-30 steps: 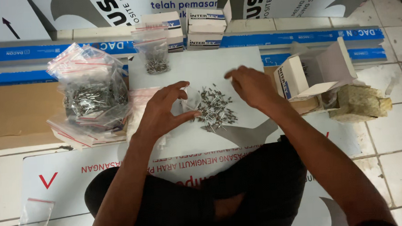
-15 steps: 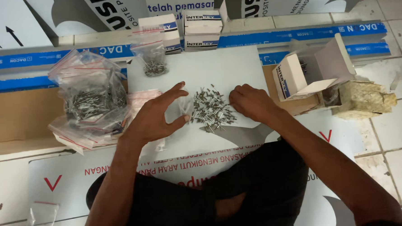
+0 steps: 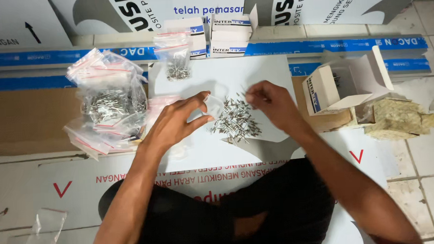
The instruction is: The person sorts through small metal hardware pieces on a flat surface, picking them up one by one and placing some into a small plastic bag.
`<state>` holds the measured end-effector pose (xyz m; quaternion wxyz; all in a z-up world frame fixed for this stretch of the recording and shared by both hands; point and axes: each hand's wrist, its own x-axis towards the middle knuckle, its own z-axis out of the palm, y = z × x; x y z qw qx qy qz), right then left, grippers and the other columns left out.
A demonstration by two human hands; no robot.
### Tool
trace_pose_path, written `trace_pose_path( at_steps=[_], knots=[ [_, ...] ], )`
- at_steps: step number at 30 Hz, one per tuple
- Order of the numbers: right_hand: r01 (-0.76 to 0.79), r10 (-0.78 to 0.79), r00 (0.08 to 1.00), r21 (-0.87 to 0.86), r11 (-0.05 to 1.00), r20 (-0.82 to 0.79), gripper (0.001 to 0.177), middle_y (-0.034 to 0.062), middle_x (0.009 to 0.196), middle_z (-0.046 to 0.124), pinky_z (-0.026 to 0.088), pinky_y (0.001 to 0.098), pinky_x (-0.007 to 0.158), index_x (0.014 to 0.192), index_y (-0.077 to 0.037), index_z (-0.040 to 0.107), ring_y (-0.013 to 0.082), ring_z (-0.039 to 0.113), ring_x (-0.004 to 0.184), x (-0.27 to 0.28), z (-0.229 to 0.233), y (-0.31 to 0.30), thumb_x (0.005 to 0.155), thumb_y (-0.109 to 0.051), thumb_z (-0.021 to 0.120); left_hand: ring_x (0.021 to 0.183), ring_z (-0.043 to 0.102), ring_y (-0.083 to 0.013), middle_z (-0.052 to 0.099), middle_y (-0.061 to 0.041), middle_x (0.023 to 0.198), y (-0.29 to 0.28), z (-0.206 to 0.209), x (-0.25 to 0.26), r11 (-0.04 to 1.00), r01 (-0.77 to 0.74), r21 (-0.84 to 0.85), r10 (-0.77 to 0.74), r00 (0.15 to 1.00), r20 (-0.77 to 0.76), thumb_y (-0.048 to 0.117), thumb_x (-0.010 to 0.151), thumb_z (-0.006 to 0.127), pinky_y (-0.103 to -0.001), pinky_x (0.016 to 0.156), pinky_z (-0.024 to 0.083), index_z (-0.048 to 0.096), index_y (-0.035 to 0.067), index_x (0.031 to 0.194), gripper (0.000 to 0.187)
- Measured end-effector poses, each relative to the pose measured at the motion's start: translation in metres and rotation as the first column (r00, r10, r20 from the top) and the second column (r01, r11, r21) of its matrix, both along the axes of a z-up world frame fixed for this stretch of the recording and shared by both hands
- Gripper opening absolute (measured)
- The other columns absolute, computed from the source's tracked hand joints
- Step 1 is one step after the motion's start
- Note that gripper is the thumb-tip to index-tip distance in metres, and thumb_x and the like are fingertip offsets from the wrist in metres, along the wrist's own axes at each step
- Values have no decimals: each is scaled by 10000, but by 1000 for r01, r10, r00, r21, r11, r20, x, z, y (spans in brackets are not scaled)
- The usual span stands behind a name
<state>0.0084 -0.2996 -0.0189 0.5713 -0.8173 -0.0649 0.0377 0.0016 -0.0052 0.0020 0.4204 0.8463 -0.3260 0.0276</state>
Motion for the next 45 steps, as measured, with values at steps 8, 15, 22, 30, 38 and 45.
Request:
trace_pose_path(
  at_steps=[8, 15, 22, 30, 38, 45],
  knots=[
    [94, -75, 935, -37, 995, 347, 149, 5, 878, 693, 487, 349, 975, 1023, -172, 731, 173, 659, 982, 1, 13, 90, 904, -239, 790, 1117, 671, -375, 658, -99, 1350, -3, -11, 5, 999, -46, 20, 44, 998, 55, 265, 944, 714, -495, 911, 546, 608, 147, 1016, 174],
    [32, 173, 819, -345, 938, 547, 186, 63, 971, 652, 369, 461, 1034, 1095, -158, 725, 311, 550, 1073, -4, 26, 63, 934, -75, 680, 1093, 683, -386, 689, -131, 1290, 1, 0, 4, 999, -51, -19, 52, 994, 94, 226, 953, 717, -489, 882, 559, 606, 121, 981, 155],
    [-96, 247, 963, -715, 692, 109, 230, 168, 1023, 675, 520, 535, 854, 1206, -79, 648, 363, 653, 982, 4, 3, -8, 1003, -123, 550, 1054, 698, -370, 749, -124, 1105, 10, 10, -1, 996, -75, -43, 75, 997, 17, 141, 913, 727, -485, 921, 539, 643, 126, 1207, 306],
    [-107, 289, 952, -778, 619, 99, 295, 115, 1148, 645, 559, 476, 846, 1298, -115, 593, 303, 644, 1042, -2, -49, -12, 1028, -227, 560, 1191, 640, -329, 655, -108, 1361, 14, 8, 1, 979, -156, -133, 144, 985, -92, 139, 948, 692, -447, 966, 516, 659, 150, 1052, 110],
    [-150, 271, 962, -864, 481, -16, 188, 33, 1052, 604, 557, 394, 789, 1181, -182, 568, 211, 617, 992, 5, -68, -6, 1052, -282, 474, 1197, 624, -382, 629, -196, 1366, 10, 16, -3, 972, -149, -183, 134, 987, -91, 98, 969, 668, -483, 973, 513, 662, 95, 1026, 58],
    [-205, 133, 978, -631, 748, -160, 265, 148, 1042, 656, 540, 495, 857, 1220, -89, 599, 316, 642, 1008, 0, -33, -10, 1045, -253, 487, 1187, 633, -393, 649, -223, 1329, 5, 10, -14, 976, -91, -198, 98, 995, 23, 83, 941, 700, -480, 952, 533, 695, 93, 972, 34]
  ],
)
